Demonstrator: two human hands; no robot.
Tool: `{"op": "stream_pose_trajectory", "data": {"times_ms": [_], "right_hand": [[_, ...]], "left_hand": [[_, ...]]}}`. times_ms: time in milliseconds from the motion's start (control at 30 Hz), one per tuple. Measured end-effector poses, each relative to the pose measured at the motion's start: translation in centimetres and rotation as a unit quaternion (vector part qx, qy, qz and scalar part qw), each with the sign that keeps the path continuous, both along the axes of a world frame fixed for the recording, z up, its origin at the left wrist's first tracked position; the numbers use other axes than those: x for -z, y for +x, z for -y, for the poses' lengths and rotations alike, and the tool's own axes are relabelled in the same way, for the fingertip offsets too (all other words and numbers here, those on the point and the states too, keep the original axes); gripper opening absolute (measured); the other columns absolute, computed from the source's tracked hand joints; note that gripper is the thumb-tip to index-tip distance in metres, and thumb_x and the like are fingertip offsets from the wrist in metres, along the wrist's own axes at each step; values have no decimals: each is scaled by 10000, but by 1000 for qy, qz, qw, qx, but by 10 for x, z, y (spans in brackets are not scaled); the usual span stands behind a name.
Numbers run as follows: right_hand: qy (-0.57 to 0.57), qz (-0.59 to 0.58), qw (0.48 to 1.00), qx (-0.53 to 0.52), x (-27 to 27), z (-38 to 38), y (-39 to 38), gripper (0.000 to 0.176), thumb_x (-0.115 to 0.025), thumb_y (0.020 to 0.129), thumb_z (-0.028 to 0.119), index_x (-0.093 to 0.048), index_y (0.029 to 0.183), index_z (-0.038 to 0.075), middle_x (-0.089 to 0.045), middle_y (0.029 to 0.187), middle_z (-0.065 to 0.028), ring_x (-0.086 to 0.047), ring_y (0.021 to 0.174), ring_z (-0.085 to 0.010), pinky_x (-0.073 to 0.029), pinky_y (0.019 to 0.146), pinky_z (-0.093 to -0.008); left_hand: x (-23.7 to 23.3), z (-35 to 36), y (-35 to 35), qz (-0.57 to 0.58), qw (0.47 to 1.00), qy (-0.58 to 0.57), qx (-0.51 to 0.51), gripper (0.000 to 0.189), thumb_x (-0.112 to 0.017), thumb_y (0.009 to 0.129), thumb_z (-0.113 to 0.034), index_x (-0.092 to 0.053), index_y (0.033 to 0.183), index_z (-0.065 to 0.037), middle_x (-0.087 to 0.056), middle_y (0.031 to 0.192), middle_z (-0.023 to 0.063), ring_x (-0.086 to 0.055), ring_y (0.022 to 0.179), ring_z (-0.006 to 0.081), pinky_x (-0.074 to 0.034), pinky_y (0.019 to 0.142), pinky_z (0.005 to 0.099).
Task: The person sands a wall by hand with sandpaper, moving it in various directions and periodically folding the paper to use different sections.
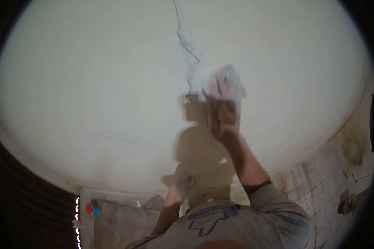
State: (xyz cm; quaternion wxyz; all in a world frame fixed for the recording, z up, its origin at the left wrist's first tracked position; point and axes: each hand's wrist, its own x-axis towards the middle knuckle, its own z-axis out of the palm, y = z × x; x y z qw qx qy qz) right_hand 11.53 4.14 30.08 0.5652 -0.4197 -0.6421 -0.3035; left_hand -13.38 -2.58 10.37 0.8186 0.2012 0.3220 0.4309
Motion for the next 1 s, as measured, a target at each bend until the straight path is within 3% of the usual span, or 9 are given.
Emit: {"op": "stream_pose_trajectory", "data": {"times_ms": [133, 333, 367, 500, 600, 733, 800, 867, 1000], "right_hand": [[5, -5, 999, -46, -29, 7, 20, 421, -515, 1018, 53, -576, 1430, -8, -455, 1552, -273, -392, 1459, -486, -223, 1200, -606], [-115, -51, 983, -134, 123, 13, 11, 405, -518, 977, 58, -631, 1345, -67, -488, 1512, -303, -374, 1464, -509, -242, 1203, -574], [-120, -28, 988, -94, 142, 18, 2, 395, -520, 971, 51, -646, 1327, -66, -516, 1481, -309, -403, 1446, -508, -253, 1202, -567], [-77, 27, 996, -37, 155, 14, 12, 375, -507, 968, 46, -667, 1288, -69, -554, 1444, -312, -442, 1424, -500, -264, 1203, -563], [-88, 10, 994, -66, 89, 10, 30, 373, -498, 981, 53, -676, 1296, -35, -510, 1497, -297, -407, 1452, -491, -241, 1215, -567], [-33, -46, 996, -74, -25, 40, 23, 450, -505, 941, 53, -640, 1369, 37, -504, 1511, -283, -401, 1461, -480, -260, 1195, -596], [-58, -91, 992, -65, -31, 52, 8, 446, -508, 949, 56, -632, 1377, 40, -478, 1529, -290, -397, 1457, -491, -251, 1194, -609], [-57, -83, 994, -30, -9, 41, -5, 439, -502, 965, 66, -624, 1387, 45, -443, 1554, -293, -386, 1456, -507, -244, 1190, -625], [-95, -41, 994, 21, 123, 20, -15, 456, -534, 951, 91, -623, 1397, 53, -438, 1541, -313, -403, 1429, -526, -261, 1180, -631]], "left_hand": [[-5, -6, 12, 42, 989, 111, 86, 188, -533, 1021, -251, -571, 1064, -72, -585, 944, 69, -553, 850, 202, -438, 753, 363], [3, 11, -4, 63, 989, 108, 76, 169, -517, 1015, -251, -564, 1019, -89, -532, 866, 42, -544, 817, 185, -460, 731, 345], [-3, 12, -9, 41, 988, 134, 64, 184, -534, 996, -253, -577, 1029, -78, -534, 854, 35, -550, 817, 178, -480, 724, 341], [-50, -1, -13, -80, 990, 115, 9, 257, -632, 943, -259, -591, 1057, -33, -593, 851, 56, -598, 779, 176, -491, 754, 319], [-99, -38, -32, -154, 943, 285, 77, 345, -658, 937, -296, -593, 1118, -10, -629, 887, 76, -620, 796, 188, -504, 794, 323], [-169, -53, -28, -199, 883, 425, 22, 371, -651, 946, -310, -625, 1144, 2, -679, 1050, 105, -634, 918, 181, -494, 846, 313], [-175, -52, -24, -185, 870, 456, 12, 338, -607, 960, -245, -641, 1184, 5, -689, 1137, 84, -622, 1002, 148, -474, 880, 286], [-170, -49, -27, -196, 867, 456, 31, 334, -595, 971, -215, -636, 1217, 7, -684, 1184, 87, -616, 1065, 160, -471, 911, 301], [-123, -51, -49, -181, 864, 460, 94, 430, -640, 974, -310, -637, 1219, 43, -676, 1212, 155, -643, 1044, 236, -496, 897, 354]]}}
